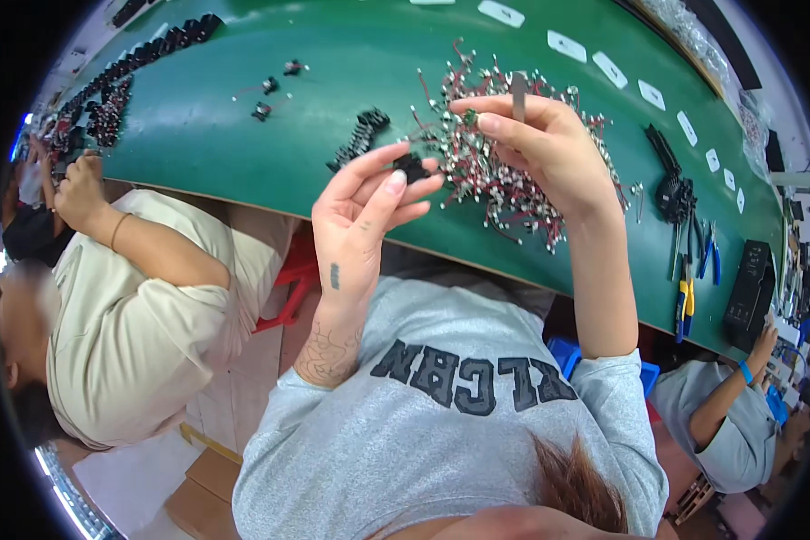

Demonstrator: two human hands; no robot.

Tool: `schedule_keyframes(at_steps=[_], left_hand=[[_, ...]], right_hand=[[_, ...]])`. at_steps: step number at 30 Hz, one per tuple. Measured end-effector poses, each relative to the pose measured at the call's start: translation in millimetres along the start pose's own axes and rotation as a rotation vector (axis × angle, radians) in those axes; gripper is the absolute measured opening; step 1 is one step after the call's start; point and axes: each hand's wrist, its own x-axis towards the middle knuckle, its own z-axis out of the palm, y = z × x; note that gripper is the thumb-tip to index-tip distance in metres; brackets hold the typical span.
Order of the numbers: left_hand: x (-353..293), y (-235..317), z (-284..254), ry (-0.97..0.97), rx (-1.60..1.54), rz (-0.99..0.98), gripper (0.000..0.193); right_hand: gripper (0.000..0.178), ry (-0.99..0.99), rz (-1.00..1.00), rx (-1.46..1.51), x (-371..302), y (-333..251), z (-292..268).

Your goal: Assemble small electronic components by inserting and securing thin wires into plastic connectors using tweezers.

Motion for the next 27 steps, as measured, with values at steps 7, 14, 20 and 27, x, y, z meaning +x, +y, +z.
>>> schedule_keyframes(at_steps=[7,14,20,27], left_hand=[[-11.6,-0.7,28.4,-0.142,0.127,-0.062,0.029],[-16.8,-10.5,38.8,-0.233,0.193,-0.041,0.029],[-20.5,-20.8,41.2,-0.192,0.191,0.009,0.028],[-15.6,-28.7,35.7,-0.181,0.284,0.09,0.025]], right_hand=[[0.023,0.225,-0.371,-0.277,-61.3,16.9,9.1],[0.028,0.275,-0.476,-0.419,-79.2,26.2,0.4],[0.027,0.3,-0.495,-0.495,-80.8,32.4,-0.2],[0.026,0.36,-0.589,-0.679,-77.7,34.5,3.3]])
